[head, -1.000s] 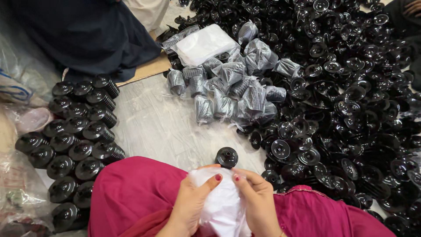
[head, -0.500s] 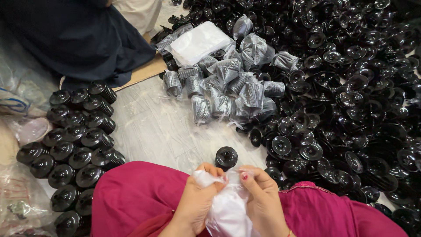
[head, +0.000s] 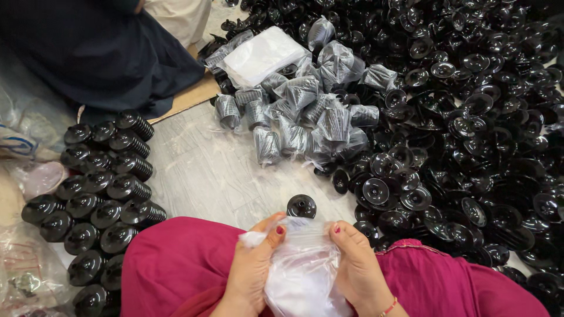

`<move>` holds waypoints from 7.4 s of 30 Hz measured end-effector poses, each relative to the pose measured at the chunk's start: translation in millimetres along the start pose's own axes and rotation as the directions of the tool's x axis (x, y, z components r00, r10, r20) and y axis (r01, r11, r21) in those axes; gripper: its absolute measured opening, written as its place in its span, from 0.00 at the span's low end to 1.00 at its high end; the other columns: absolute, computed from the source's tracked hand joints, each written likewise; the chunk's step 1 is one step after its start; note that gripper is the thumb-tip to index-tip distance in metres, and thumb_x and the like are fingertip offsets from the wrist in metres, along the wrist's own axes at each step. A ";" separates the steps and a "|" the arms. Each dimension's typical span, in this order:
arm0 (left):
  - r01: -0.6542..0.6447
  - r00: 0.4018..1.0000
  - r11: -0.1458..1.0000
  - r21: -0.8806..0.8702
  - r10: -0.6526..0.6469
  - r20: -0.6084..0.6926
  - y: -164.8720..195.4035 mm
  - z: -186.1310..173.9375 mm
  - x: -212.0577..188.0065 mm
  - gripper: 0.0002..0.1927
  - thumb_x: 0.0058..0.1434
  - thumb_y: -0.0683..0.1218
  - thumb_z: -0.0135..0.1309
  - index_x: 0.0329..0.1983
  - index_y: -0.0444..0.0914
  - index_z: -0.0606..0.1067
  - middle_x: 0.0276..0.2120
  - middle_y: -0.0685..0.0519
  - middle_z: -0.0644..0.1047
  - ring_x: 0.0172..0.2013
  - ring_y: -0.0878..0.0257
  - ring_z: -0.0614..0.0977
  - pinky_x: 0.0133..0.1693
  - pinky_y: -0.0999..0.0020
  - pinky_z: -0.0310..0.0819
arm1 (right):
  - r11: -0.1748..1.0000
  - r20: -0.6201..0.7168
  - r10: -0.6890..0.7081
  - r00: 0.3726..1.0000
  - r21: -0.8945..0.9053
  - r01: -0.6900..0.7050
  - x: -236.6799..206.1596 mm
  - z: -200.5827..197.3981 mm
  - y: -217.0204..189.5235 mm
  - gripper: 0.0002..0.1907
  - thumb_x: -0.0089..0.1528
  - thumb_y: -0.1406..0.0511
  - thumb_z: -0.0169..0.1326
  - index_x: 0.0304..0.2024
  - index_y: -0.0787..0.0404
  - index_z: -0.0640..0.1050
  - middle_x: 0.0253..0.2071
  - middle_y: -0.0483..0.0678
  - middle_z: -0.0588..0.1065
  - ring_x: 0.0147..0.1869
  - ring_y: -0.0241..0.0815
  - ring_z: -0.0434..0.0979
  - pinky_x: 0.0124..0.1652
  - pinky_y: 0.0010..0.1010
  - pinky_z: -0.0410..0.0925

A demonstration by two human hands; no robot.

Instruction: The person sits on the floor among large piles of black plastic parts and wraps individual parts in clear plastic bags, twisting the bags closed and placing the wrapped parts onto a pile. They occasionally reach into the surrounding piles to pick the next unwrapped part.

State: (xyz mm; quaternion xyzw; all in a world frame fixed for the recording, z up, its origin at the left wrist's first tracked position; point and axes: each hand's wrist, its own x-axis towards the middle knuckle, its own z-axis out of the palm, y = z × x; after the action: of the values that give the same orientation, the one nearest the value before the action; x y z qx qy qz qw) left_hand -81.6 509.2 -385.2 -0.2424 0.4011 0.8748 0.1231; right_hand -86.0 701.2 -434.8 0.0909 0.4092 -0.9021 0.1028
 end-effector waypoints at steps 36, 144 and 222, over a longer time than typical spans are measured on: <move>-0.238 0.969 0.714 0.658 0.224 0.107 -31.8 -51.6 207.7 0.10 0.68 0.47 0.55 0.39 0.34 0.80 0.30 0.46 0.81 0.34 0.55 0.79 0.35 0.56 0.73 | 0.814 -0.261 -0.042 0.964 -0.569 -0.118 154.0 -28.6 62.4 0.13 0.67 0.62 0.54 0.41 0.68 0.80 0.32 0.46 0.78 0.33 0.33 0.74 0.34 0.26 0.66; -0.284 0.765 0.811 0.511 -0.130 0.631 -17.8 -56.2 -17.0 0.05 0.63 0.40 0.60 0.39 0.33 0.83 0.35 0.54 0.85 0.38 0.69 0.84 0.42 0.73 0.78 | 0.363 0.486 0.089 0.869 -0.829 0.426 -45.8 36.8 -34.1 0.13 0.60 0.73 0.59 0.46 0.62 0.86 0.36 0.47 0.84 0.41 0.40 0.84 0.44 0.28 0.74; -0.751 0.009 -0.518 0.409 0.611 0.792 -28.9 -57.3 -32.0 0.11 0.54 0.43 0.63 0.40 0.38 0.78 0.35 0.56 0.80 0.29 0.63 0.80 0.30 0.68 0.69 | 0.691 0.389 -0.250 0.887 -0.570 0.445 -58.8 -24.0 42.1 0.05 0.57 0.77 0.58 0.34 0.67 0.82 0.55 0.64 0.79 0.71 0.58 0.73 0.67 0.49 0.63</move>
State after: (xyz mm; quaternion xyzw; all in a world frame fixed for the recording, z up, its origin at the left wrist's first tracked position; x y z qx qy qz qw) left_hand -23.8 483.6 -419.1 0.2862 0.8095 0.3201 -0.4004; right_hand -16.5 698.7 -466.1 -0.1588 0.6843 -0.7116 0.0102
